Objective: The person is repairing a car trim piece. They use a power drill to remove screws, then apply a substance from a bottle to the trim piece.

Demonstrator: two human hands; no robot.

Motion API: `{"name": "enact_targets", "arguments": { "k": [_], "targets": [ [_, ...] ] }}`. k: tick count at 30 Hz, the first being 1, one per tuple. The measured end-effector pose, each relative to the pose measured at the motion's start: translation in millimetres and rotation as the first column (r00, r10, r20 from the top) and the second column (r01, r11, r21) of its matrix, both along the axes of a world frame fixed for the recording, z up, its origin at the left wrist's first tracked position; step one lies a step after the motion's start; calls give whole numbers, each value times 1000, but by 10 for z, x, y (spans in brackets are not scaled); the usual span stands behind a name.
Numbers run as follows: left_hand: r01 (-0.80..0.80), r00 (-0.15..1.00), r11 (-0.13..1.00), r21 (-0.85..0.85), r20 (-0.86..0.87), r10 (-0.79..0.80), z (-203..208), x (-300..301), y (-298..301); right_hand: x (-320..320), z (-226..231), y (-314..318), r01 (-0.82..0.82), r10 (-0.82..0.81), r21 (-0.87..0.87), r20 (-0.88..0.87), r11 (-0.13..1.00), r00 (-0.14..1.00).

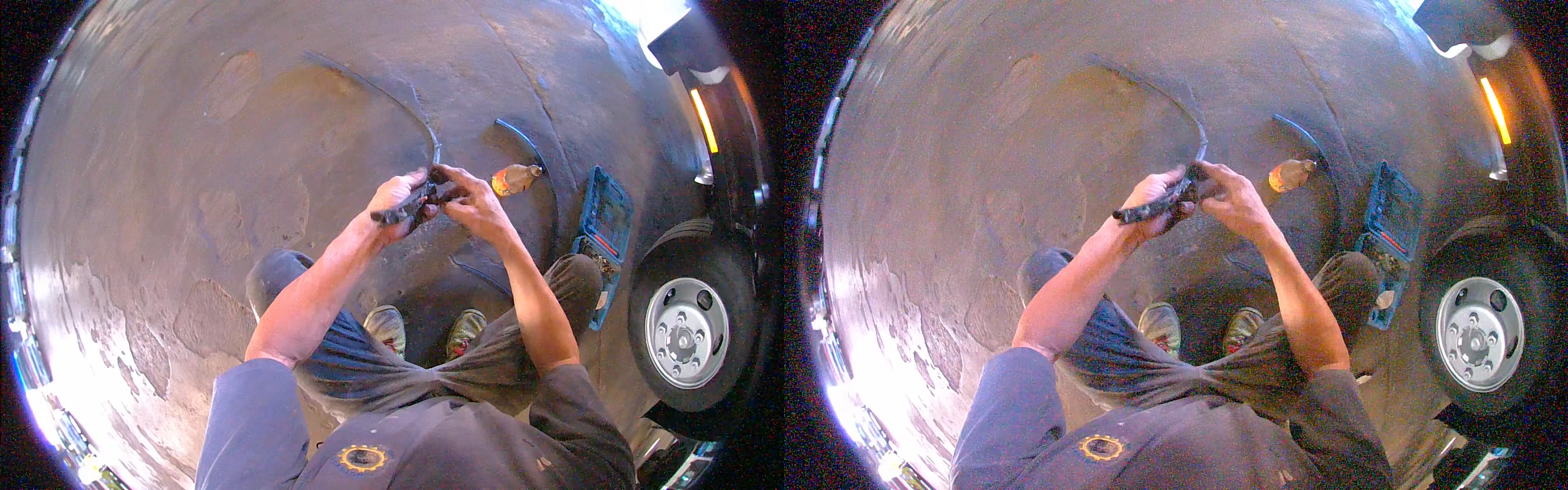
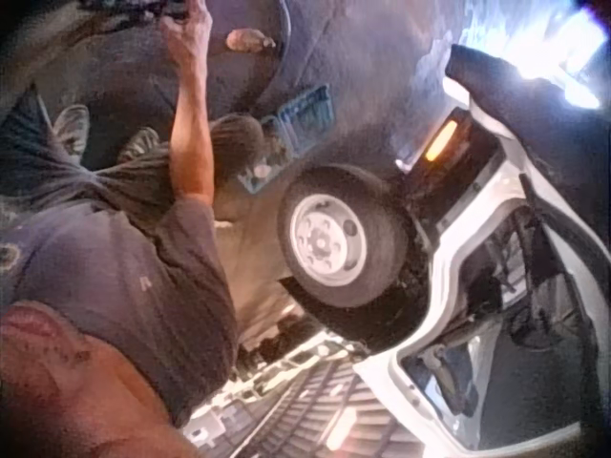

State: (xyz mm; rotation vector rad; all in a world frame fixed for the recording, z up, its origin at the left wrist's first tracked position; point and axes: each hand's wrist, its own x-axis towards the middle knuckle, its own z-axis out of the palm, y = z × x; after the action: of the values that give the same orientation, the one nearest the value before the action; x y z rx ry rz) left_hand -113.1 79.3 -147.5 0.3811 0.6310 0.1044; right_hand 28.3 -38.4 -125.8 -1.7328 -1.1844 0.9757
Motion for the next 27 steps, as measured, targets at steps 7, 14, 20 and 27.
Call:
{"name": "enact_targets", "arguments": {
  "k": [7, 14, 20, 27],
  "targets": [
    [53, 999, 995, 83, 2, -53, 69, -100, 36, 20, 44, -29, -37, 3, 82, 392, 996, 920],
    [98, 990, 995, -4, 100, -97, 171, -190, 96, 115, 211, -107, -226, -48, 162, 896, 961, 441],
    [166, 986, 968, 188, -19, -165, 151, -182, 125, 110, 204, -152, -300, -4, 150, 900, 942, 437],
    [244, 969, 934, 262, -41, -242, 96, -221, 100, 179, 288, -113, -364, 60, 142, 870, 920, 490]
  ]
}}
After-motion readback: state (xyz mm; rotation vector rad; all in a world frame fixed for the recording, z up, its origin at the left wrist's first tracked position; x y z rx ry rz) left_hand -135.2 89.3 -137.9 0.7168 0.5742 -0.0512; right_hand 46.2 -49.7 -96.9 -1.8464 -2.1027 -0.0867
